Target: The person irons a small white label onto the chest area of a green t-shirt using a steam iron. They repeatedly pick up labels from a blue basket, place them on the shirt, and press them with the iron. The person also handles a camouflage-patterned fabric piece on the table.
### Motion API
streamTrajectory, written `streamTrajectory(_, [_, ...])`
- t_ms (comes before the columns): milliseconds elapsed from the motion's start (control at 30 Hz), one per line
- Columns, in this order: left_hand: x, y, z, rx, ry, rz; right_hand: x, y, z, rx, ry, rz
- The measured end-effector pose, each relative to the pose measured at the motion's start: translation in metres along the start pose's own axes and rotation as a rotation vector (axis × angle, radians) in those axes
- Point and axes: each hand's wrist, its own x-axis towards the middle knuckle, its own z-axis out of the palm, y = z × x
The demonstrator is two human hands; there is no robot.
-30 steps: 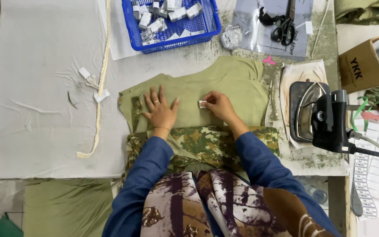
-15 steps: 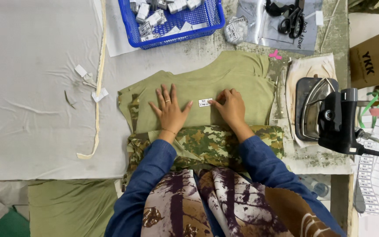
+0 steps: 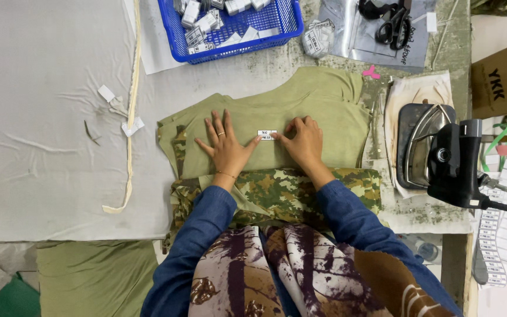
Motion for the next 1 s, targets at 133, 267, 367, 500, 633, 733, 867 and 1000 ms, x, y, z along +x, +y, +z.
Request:
streamTrajectory(133, [0.0, -0.001, 0.002, 0.035, 0.01, -0.005, 0.0, 0.0, 0.002, -0.005, 0.007, 0.004])
streamTrajectory(267, [-0.002, 0.004, 0.003, 0.044, 0.025, -0.008, -0.001, -0.007, -0.005, -0.041, -0.006, 0.0])
streamTrajectory(367, [-0.001, 0.003, 0.014, 0.084, 0.024, -0.001, 0.0, -0.005, -0.005, -0.093, -0.039, -0.017])
streamTrajectory(500, [0.004, -0.01, -0.008, 0.065, -0.013, -0.006, -0.011, 0.007, -0.078, -0.156, 0.161, -0.055])
streamTrajectory(633, [0.027, -0.068, -0.031, 0.041, -0.009, -0.132, -0.014, 0.194, -0.16, -0.847, 0.624, 0.349])
streamTrajectory(733, [0.039, -0.103, -0.022, 0.174, 0.121, -0.064, -0.024, 0.249, -0.2, -0.939, 0.637, 0.226])
streamTrajectory(867, [0.04, -0.119, -0.003, 0.313, 0.362, 0.06, -0.025, 0.25, -0.216, -0.532, 0.362, 0.452])
streamTrajectory(1000, [0.038, -0.117, -0.007, 0.269, 0.356, 0.045, -0.028, 0.25, -0.223, -0.498, 0.267, 0.469])
